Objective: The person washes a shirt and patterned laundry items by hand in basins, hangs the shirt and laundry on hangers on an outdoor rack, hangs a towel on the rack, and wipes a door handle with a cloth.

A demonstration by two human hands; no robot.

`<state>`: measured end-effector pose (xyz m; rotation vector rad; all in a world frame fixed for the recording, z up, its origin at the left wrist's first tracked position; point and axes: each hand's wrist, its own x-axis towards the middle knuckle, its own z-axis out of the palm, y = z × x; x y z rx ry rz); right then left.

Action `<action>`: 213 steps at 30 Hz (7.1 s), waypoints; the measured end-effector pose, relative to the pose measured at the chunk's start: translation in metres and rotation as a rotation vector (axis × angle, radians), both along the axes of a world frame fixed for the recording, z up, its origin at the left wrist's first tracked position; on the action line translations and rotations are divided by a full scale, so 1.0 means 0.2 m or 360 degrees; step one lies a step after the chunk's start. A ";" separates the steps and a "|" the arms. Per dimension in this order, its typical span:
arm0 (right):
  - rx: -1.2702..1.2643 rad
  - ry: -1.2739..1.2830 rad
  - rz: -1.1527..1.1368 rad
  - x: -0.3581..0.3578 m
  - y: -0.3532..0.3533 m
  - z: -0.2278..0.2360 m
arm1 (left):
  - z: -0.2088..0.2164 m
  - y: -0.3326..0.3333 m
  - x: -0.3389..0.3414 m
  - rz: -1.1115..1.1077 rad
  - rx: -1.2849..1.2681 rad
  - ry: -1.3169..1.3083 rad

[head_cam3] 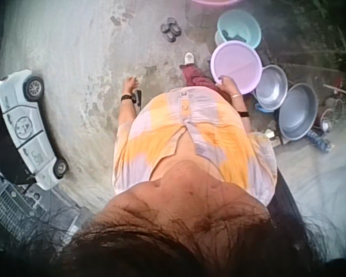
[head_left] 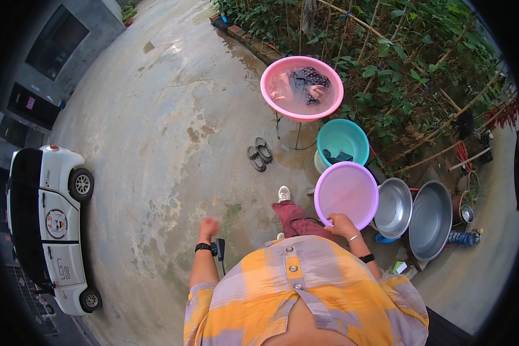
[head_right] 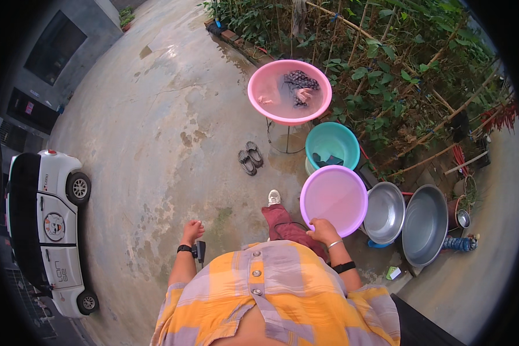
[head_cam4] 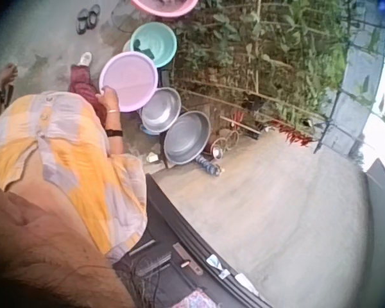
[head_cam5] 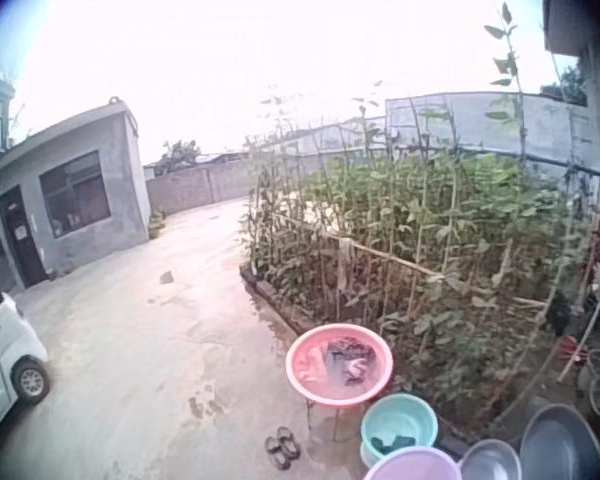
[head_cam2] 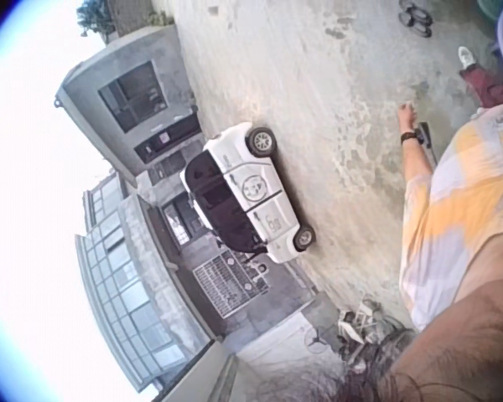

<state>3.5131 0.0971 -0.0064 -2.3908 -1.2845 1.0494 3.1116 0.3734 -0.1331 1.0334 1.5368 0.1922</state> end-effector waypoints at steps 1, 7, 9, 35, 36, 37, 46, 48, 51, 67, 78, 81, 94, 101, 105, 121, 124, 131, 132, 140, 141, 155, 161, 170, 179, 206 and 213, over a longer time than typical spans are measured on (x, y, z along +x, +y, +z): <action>-0.0057 0.0015 0.0059 0.04 0.12 -0.02 | 0.00 0.19 0.09 -0.0105 0.0077 0.0040; -0.0022 -0.0018 -0.0094 0.43 0.74 -0.17 | 0.40 1.02 1.00 -0.0323 0.0040 -0.0147; 0.0078 0.0001 -0.0148 0.55 0.99 -0.16 | 0.50 1.29 1.22 -0.0430 0.0015 -0.0168; 0.0030 0.0769 -0.2207 2.42 2.91 -0.88 | -0.57 2.53 3.69 -0.0535 -0.0441 -0.0417; 0.0027 0.0441 -0.2095 2.51 3.00 -0.96 | -0.59 2.52 3.75 -0.0487 -0.0486 -0.0365; -0.0034 0.0678 -0.2168 2.55 3.08 -1.04 | -0.70 2.50 3.77 -0.0467 -0.0485 -0.0328; 0.0217 0.1044 -0.1908 2.47 3.30 -1.42 | -0.84 2.40 4.10 -0.0737 -0.0455 0.0030; 0.0694 0.0936 -0.1800 2.46 3.26 -1.40 | -0.90 2.36 4.19 -0.0442 -0.1356 -0.0458; 0.0922 0.0911 -0.1586 2.43 3.29 -1.27 | -1.00 2.31 4.15 -0.0397 -0.1332 -0.0682; 0.0221 0.0813 -0.1509 2.59 3.34 -1.10 | -0.65 2.31 4.18 -0.0778 0.0367 -0.0487; -0.0212 -0.0253 -0.1139 2.97 3.33 -1.28 | -0.87 2.33 3.98 -0.1088 0.0480 -0.0128; -0.0254 0.0118 -0.1085 2.83 3.38 -1.37 | -0.91 2.37 4.01 -0.0661 0.0253 -0.0314; 0.0414 0.0523 -0.0324 2.37 3.42 -1.09 | -1.17 2.49 3.98 -0.0651 -0.0041 -0.0644; 0.0265 0.0574 -0.1214 2.47 3.16 -1.24 | -0.76 2.30 4.22 -0.0019 -0.0546 -0.0550; 0.0364 0.0910 -0.2129 2.50 3.04 -1.35 | -0.59 2.26 4.23 0.0175 -0.0837 -0.0909; 0.0535 0.0350 -0.0779 2.58 3.03 -1.05 | -0.65 2.27 3.98 -0.0474 0.0192 -0.0364; 0.0227 0.0088 -0.0695 2.60 2.98 -1.07 | -0.70 2.31 3.94 -0.0706 0.0538 -0.0136; 0.0182 -0.0070 -0.1105 2.62 3.10 -1.36 | -0.62 2.22 4.06 -0.0796 0.0650 0.0332; 0.0208 0.0061 -0.1057 2.59 3.16 -1.37 | -0.63 2.22 4.08 -0.0587 0.0281 0.0206; 0.0794 0.0293 -0.0792 2.43 3.33 -1.19 | -0.89 2.38 4.05 0.0126 -0.1154 -0.1016; 0.0751 0.0322 -0.0776 2.42 3.30 -1.18 | -0.89 2.36 4.07 0.0209 -0.1225 -0.0894; 0.0553 0.0100 -0.0811 2.44 3.27 -1.13 | -0.71 2.19 4.13 0.0286 -0.0897 -0.0629; 0.0391 0.0091 -0.0971 2.61 3.22 -1.17 | -0.63 2.19 4.19 0.0075 -0.0960 -0.0513; 0.0305 -0.0195 -0.1105 2.76 3.08 -1.29 | -0.72 2.15 4.08 -0.1148 0.1042 0.0126; 0.0306 0.0578 -0.1332 2.57 3.22 -1.38 | -0.68 2.23 4.21 -0.0132 -0.1388 -0.0847; 0.1683 0.1472 -0.1830 2.19 3.13 -0.29 | 0.31 2.20 3.95 -0.0296 -0.1225 -0.1496; 0.1604 0.0566 -0.1470 2.21 3.23 -0.08 | 0.47 2.35 3.92 -0.0994 -0.1013 -0.1234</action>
